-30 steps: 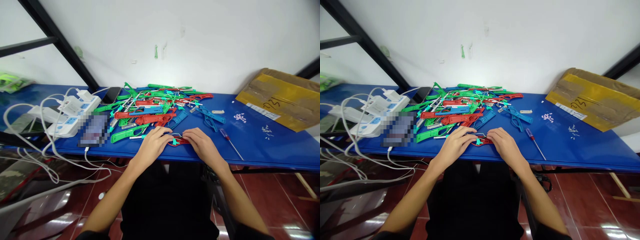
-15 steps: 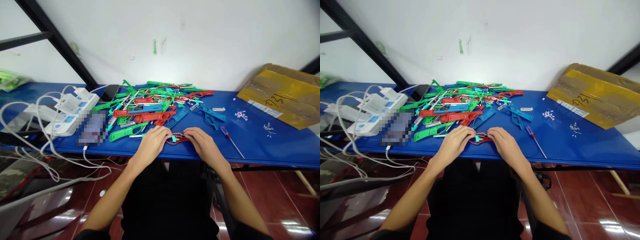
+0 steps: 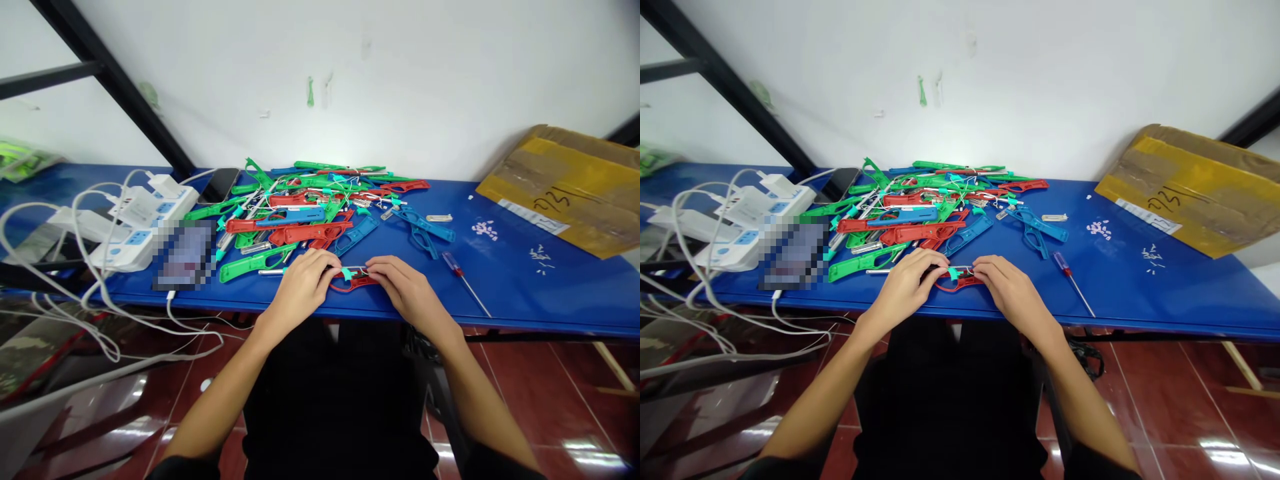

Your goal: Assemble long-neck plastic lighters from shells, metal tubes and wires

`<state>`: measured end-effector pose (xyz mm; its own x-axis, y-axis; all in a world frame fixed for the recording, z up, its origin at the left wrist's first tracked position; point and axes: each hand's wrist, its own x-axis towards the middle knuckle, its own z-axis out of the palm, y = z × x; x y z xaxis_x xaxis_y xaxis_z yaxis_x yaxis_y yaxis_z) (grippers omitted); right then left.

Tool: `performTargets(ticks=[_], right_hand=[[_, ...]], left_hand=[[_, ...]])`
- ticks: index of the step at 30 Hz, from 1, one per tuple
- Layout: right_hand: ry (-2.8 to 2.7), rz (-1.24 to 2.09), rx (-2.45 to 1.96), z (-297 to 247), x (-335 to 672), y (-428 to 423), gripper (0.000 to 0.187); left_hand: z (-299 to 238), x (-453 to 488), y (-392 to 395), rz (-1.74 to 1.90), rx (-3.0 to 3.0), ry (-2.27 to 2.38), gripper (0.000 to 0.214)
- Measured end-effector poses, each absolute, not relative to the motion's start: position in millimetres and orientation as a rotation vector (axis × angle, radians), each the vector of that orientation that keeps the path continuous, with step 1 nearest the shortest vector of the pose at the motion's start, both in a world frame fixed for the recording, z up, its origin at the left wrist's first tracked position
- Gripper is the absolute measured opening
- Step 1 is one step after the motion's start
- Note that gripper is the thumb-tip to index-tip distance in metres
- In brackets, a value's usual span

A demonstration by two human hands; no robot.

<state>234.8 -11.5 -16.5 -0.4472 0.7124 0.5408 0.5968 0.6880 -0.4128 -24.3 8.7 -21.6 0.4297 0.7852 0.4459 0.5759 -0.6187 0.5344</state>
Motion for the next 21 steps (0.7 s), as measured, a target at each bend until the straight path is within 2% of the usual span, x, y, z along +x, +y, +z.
performTargets(ticks=[21], right_hand=[[-2.251,0.208,-1.011,-14.4,234.2,-12.8,0.013]], left_hand=[[-16.4,-21.1,4.2,0.973,2.355,1.181,0.013]])
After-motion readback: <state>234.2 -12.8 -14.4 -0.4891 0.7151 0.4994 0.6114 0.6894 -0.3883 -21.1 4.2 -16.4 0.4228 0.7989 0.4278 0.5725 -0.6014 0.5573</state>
